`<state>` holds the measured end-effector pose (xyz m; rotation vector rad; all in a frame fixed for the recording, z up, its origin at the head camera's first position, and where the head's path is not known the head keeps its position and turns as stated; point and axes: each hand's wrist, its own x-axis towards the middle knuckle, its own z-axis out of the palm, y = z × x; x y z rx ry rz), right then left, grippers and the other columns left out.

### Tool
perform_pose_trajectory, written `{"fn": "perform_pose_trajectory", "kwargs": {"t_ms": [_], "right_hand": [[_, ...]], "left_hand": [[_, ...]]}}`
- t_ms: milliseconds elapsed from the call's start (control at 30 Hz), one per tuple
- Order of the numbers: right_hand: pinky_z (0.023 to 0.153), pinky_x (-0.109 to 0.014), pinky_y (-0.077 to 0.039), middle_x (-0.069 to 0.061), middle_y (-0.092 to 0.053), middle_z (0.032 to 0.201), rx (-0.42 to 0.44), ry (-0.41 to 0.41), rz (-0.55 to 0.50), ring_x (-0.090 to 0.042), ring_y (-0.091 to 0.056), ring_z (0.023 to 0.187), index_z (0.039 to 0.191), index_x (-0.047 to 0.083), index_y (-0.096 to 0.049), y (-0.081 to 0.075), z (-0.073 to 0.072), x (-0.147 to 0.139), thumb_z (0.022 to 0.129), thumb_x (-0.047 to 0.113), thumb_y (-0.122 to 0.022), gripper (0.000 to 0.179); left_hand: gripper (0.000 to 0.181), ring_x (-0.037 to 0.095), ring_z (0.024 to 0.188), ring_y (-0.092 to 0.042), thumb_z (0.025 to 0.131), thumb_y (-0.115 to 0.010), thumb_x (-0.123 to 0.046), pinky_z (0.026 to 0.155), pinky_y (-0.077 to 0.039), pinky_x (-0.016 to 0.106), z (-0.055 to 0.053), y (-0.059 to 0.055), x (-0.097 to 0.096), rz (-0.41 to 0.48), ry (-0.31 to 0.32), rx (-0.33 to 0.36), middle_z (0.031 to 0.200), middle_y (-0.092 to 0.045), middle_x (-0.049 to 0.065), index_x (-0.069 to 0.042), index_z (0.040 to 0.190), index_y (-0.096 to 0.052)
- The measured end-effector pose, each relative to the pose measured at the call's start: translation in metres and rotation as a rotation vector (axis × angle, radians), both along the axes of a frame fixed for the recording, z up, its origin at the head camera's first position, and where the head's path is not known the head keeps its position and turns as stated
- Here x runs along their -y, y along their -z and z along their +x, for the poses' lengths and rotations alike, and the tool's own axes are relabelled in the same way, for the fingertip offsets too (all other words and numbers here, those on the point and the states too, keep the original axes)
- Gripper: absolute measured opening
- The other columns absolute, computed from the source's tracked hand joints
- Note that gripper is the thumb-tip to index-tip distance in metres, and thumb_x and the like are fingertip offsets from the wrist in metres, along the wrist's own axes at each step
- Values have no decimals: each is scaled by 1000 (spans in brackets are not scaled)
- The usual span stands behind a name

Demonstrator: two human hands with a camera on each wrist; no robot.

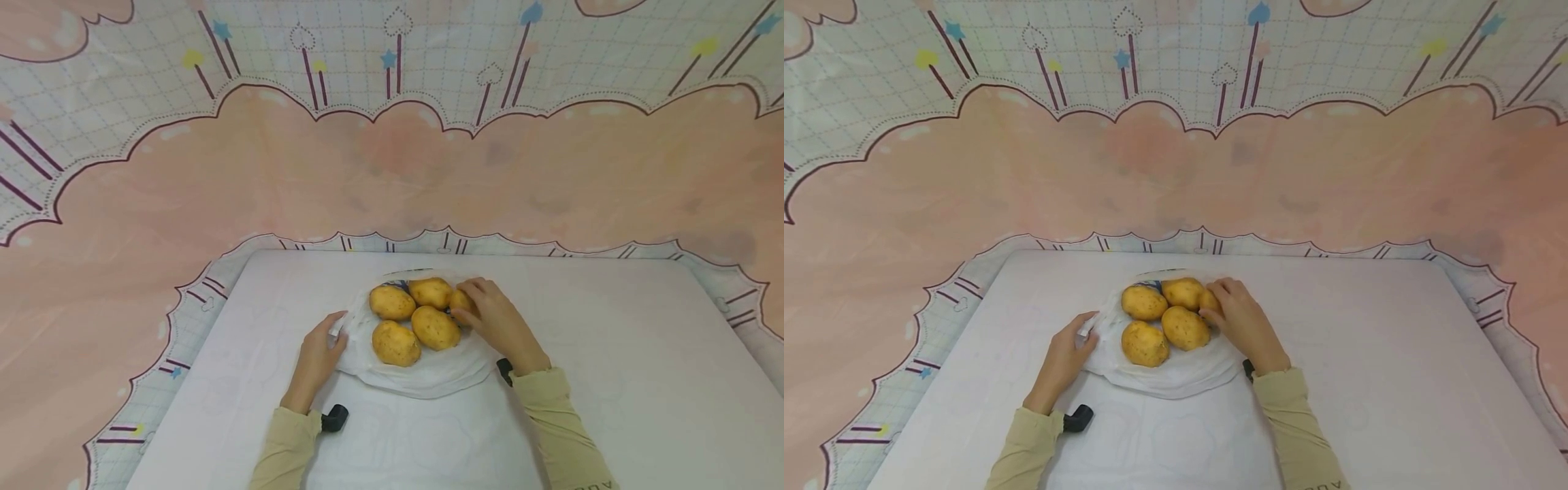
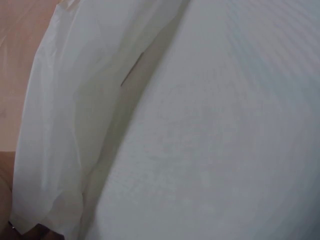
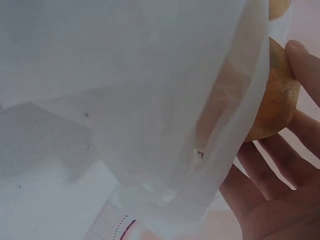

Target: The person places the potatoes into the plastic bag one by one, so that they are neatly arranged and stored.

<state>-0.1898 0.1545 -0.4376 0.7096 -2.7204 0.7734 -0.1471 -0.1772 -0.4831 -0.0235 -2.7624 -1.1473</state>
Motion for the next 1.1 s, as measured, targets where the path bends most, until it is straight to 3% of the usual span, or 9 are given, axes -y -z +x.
{"fn": "perform_pose_trajectory", "kwargs": {"t_ms": [200, 600, 867, 1100], "right_hand": [[105, -49, -46, -19, -59, 124, 6, 0, 59, -36, -54, 121, 126, -3, -61, 1, 1, 5, 91, 26, -72, 47], [107, -49, -45, -19, -56, 131, 65, -6, 80, -37, -49, 127, 133, -3, -56, 2, 1, 16, 95, 22, -68, 47], [106, -49, -45, -19, -55, 134, 41, -9, 90, -35, -48, 129, 136, -1, -55, 4, 1, 16, 94, 22, -68, 50], [109, -51, -43, -18, -52, 139, -9, -9, 75, -36, -44, 132, 137, 0, -55, 7, 3, 15, 93, 22, -70, 51]], "left_hand": [[44, 36, 131, -52, 92, -64, -5, 108, -43, 52, 0, 0, 0, -3, 1, 7, 138, -59, 18, -6, 136, -57], [44, 36, 131, -52, 93, -64, -6, 108, -42, 52, 1, -2, 1, -11, 6, 4, 138, -59, 18, -6, 136, -57], [45, 37, 132, -51, 93, -64, -6, 108, -42, 52, 0, -2, 0, -13, 3, 21, 139, -58, 19, -6, 137, -56], [44, 37, 132, -51, 93, -64, -5, 109, -42, 52, 1, -2, 1, -2, 5, -11, 138, -58, 19, -5, 136, -57]]}}
